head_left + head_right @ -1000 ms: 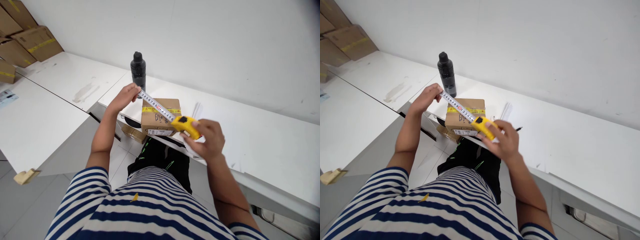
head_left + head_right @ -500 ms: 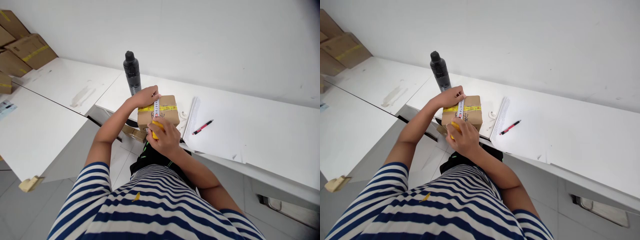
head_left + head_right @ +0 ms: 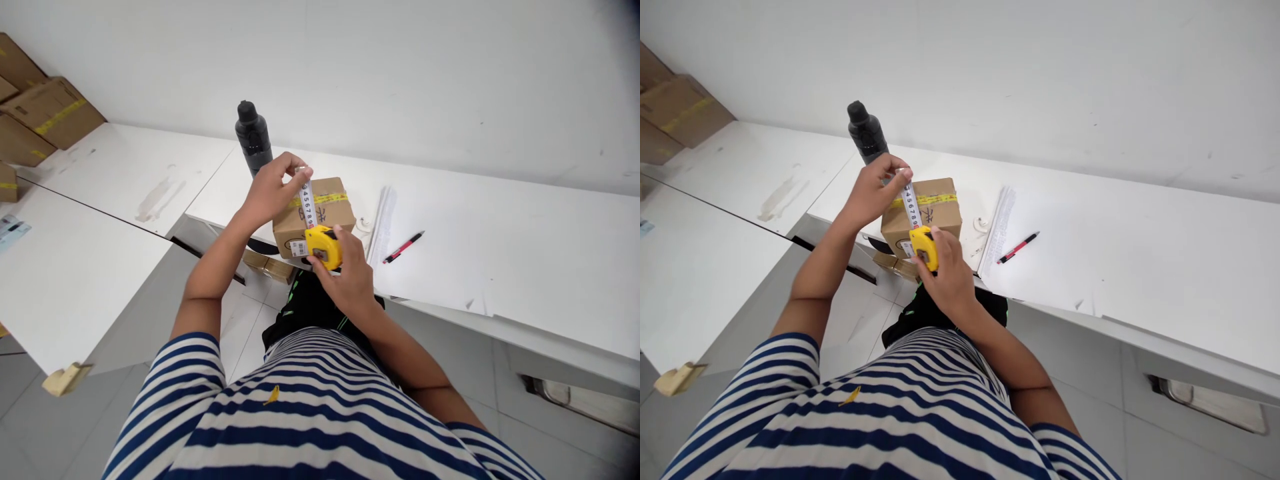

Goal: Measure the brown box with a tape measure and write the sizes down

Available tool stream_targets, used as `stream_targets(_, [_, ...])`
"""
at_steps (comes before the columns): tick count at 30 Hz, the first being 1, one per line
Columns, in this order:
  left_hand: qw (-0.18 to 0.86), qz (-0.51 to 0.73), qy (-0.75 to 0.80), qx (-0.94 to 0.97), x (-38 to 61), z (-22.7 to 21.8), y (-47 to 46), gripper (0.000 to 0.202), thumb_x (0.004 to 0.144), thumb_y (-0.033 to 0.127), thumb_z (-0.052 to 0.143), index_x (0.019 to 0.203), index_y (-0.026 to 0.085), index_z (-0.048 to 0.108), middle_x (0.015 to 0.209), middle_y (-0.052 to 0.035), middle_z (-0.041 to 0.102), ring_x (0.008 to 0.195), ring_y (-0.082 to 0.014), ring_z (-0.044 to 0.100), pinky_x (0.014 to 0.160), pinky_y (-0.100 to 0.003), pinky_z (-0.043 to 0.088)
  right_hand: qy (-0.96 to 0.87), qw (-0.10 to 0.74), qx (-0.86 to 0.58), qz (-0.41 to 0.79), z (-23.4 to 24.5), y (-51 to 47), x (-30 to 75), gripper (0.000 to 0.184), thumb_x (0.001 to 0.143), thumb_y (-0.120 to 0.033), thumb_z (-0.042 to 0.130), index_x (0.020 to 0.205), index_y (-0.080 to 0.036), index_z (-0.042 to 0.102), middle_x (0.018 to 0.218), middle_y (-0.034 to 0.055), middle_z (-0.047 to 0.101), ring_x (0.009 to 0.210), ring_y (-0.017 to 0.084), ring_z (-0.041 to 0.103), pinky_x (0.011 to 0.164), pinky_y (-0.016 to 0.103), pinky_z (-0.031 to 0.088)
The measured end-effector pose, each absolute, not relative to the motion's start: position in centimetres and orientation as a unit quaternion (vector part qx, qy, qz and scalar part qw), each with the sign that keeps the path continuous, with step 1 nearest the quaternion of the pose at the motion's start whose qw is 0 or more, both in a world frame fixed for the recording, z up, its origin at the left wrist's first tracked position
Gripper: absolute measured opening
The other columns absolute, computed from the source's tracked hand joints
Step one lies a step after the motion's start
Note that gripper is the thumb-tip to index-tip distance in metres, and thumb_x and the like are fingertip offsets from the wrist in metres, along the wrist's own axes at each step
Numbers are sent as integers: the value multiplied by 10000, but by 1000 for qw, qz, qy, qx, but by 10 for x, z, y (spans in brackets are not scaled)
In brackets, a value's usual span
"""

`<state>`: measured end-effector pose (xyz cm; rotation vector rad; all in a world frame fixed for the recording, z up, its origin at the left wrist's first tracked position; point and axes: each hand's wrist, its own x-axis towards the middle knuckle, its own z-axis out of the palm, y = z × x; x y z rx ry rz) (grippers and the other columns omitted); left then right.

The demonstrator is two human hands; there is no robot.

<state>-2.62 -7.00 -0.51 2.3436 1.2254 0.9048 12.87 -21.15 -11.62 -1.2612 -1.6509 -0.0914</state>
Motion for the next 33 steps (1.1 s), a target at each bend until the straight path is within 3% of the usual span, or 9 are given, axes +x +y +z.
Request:
stream_targets(5, [208, 256, 323, 887, -11, 12, -121, 475, 1020, 623, 407, 1068, 218, 651, 1067, -64, 719, 1013, -192, 656, 957, -371, 496, -630, 615, -466, -89, -135, -197, 156, 854, 911, -393, 741, 1604, -372, 243, 1292, 110, 616, 1147, 269, 673, 959, 502, 622])
stream_targets(8, [199, 165, 298, 919, -6, -3, -119, 660, 1003, 717, 276, 1305, 242, 619, 1350, -112, 670, 1308, -281, 583, 1141, -471, 414, -589, 656, -465, -82, -137, -191, 163, 807, 874, -450, 772, 1546, -345, 337, 1295, 110, 579, 1147, 268, 667, 987, 515, 608])
stream_targets(10, [162, 119, 342, 918, -17, -18, -106, 877, 886, 844, 402, 1516, 237, 470, 1607, -150, 476, 1532, -380, 368, 1260, -563, 259, -557, 675, -480, -57, -138, -188, 166, 767, 850, -488, 787, 1494, -319, 406, 1309, 109, 544, 1192, 268, 642, 1034, 515, 582])
stream_targets(13, [143, 89, 417, 893, -57, -37, -87, 1269, 686, 917, 609, 1660, 198, 228, 1755, -182, 184, 1625, -457, 116, 1317, -616, 77, -525, 691, -498, -7, -139, -185, 171, 737, 821, -495, 807, 1442, -302, 460, 1319, 95, 506, 1241, 254, 608, 1065, 483, 560])
stream_targets(21, [262, 344, 459, 776, -114, -119, -99, 1231, 784, 930, 433, 1682, 247, -60, 1784, -147, -28, 1661, -336, 57, 1349, -479, 154, -521, 707, -466, 110, -151, -165, 175, 707, 803, -482, 818, 1411, -276, 522, 1331, 102, 565, 1177, 234, 654, 940, 409, 614])
stream_targets(25, [292, 338, 411, 795, -84, -163, -96, 1244, 747, 983, 336, 1675, 186, 109, 1750, -218, 169, 1639, -368, 168, 1325, -498, 232, -546, 697, -450, 116, -136, -166, 166, 690, 832, -479, 794, 1438, -262, 545, 1355, 114, 600, 1153, 238, 674, 943, 413, 616])
stream_targets(28, [283, 319, 405, 809, -79, -163, -93, 1146, 787, 961, 290, 1626, 180, 278, 1687, -234, 326, 1610, -372, 256, 1290, -510, 299, -573, 685, -442, 80, -119, -179, 164, 680, 845, -486, 784, 1447, -271, 553, 1345, 120, 619, 1149, 249, 678, 949, 427, 618])
stream_targets(31, [166, 364, 484, 778, -83, -139, -109, 1047, 808, 915, 401, 1579, 209, 348, 1635, -220, 407, 1606, -373, 245, 1292, -549, 249, -629, 659, -412, 34, -106, -192, 168, 688, 847, -455, 796, 1466, -302, 537, 1276, 108, 654, 1107, 253, 692, 908, 423, 633])
stream_targets(33, [88, 415, 518, 742, -81, -115, -130, 940, 824, 901, 391, 1480, 233, 467, 1519, -209, 531, 1548, -379, 341, 1264, -583, 257, -663, 642, -384, -2, -99, -198, 171, 742, 833, -419, 817, 1497, -326, 498, 1226, 95, 671, 1062, 253, 701, 879, 426, 641])
